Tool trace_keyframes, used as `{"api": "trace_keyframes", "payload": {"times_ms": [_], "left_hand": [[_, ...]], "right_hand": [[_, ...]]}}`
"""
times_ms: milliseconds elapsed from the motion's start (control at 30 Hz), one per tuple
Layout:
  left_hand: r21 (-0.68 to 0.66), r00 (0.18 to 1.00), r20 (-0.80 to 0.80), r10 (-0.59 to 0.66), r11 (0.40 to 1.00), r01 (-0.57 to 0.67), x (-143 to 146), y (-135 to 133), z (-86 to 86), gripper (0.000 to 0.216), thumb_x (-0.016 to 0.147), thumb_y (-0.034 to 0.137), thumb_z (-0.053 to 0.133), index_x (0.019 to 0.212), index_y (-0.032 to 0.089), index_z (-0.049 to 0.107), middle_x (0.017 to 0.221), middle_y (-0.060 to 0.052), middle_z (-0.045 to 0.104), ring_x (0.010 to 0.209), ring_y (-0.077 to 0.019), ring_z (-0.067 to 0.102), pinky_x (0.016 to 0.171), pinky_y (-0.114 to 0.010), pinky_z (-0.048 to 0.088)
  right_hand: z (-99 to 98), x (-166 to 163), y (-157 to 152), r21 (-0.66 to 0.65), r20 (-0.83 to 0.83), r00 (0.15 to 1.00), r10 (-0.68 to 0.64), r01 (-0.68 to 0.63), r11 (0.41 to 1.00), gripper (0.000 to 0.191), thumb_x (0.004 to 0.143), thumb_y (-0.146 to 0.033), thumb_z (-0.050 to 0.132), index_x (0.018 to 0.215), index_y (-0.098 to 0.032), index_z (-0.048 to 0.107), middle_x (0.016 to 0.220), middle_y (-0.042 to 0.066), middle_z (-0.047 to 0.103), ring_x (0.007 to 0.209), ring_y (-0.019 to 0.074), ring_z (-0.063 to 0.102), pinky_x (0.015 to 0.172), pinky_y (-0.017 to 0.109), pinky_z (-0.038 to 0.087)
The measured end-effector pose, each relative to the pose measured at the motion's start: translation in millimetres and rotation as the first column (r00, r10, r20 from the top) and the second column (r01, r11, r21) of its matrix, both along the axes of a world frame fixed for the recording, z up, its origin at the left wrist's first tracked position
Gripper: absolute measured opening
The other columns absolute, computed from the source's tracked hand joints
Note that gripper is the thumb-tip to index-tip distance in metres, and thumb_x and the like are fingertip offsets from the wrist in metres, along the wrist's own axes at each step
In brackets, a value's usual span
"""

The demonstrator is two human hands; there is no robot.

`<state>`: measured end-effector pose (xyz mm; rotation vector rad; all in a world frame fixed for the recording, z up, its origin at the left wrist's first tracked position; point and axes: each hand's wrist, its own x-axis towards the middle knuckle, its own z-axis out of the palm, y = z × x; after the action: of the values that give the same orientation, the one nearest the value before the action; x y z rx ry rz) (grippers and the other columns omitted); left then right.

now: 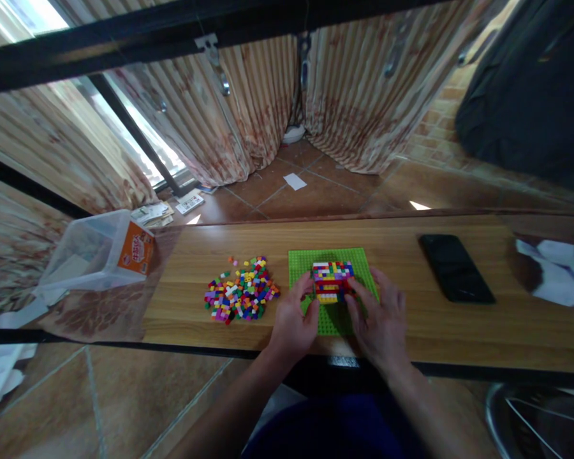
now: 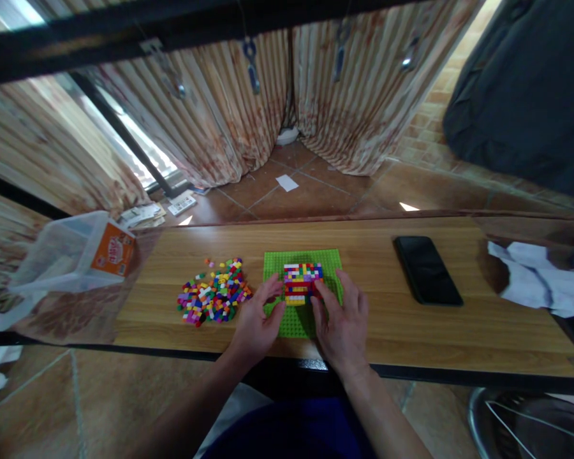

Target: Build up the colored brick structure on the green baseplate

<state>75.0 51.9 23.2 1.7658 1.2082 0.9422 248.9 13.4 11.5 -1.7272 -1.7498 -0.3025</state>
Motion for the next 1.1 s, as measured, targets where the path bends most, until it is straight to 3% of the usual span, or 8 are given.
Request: {"api": "trace_keyframes", "payload": {"times_ms": [233, 767, 1100], "left_hand": [[-0.003, 1.0, -0.018, -0.001, 1.0, 0.001, 4.2, -14.9, -2.1, 0.055, 0.093, 0.022, 0.05, 0.146, 0.017, 0.036, 0.138, -0.016, 0.058, 0.129, -0.0265, 0.055, 0.11, -0.048, 0.046], [0.161, 0.969, -0.246, -0.009, 0.986, 0.05, 12.6, -18.6, 3.7, 0.065, 0.095, 0.02, 0.042, 0.154, 0.013, 0.017, 0.148, -0.02, 0.046, 0.135, -0.0273, 0.049, 0.11, -0.047, 0.046], [0.181, 0.967, -0.253, 0.004, 0.982, 0.044, 13.9, -19.8, 0.2, 0.066, 0.095, 0.018, 0.04, 0.155, 0.014, 0.013, 0.151, -0.02, 0.043, 0.137, -0.0282, 0.047, 0.11, -0.05, 0.046]], "right_hand": [[-9.3, -4.9, 0.0, -0.006, 0.017, 1.0, 0.02, -0.02, 1.0, 0.032, 0.093, -0.031, 0.057, 0.124, -0.023, 0.064, 0.144, 0.015, 0.044, 0.127, 0.0302, 0.047, 0.1, 0.047, 0.042], [-10.7, -16.3, -3.2, -0.044, 0.01, 1.0, -0.02, 0.02, 0.999, 0.04, 0.091, -0.028, 0.056, 0.131, -0.025, 0.059, 0.148, 0.015, 0.041, 0.128, 0.0335, 0.045, 0.099, 0.05, 0.041], [-5.6, -24.7, -5.8, -0.079, 0.015, 1.0, 0.003, -0.002, 0.997, 0.046, 0.093, -0.031, 0.055, 0.138, -0.029, 0.051, 0.153, 0.013, 0.036, 0.131, 0.0347, 0.041, 0.101, 0.053, 0.039]]}}
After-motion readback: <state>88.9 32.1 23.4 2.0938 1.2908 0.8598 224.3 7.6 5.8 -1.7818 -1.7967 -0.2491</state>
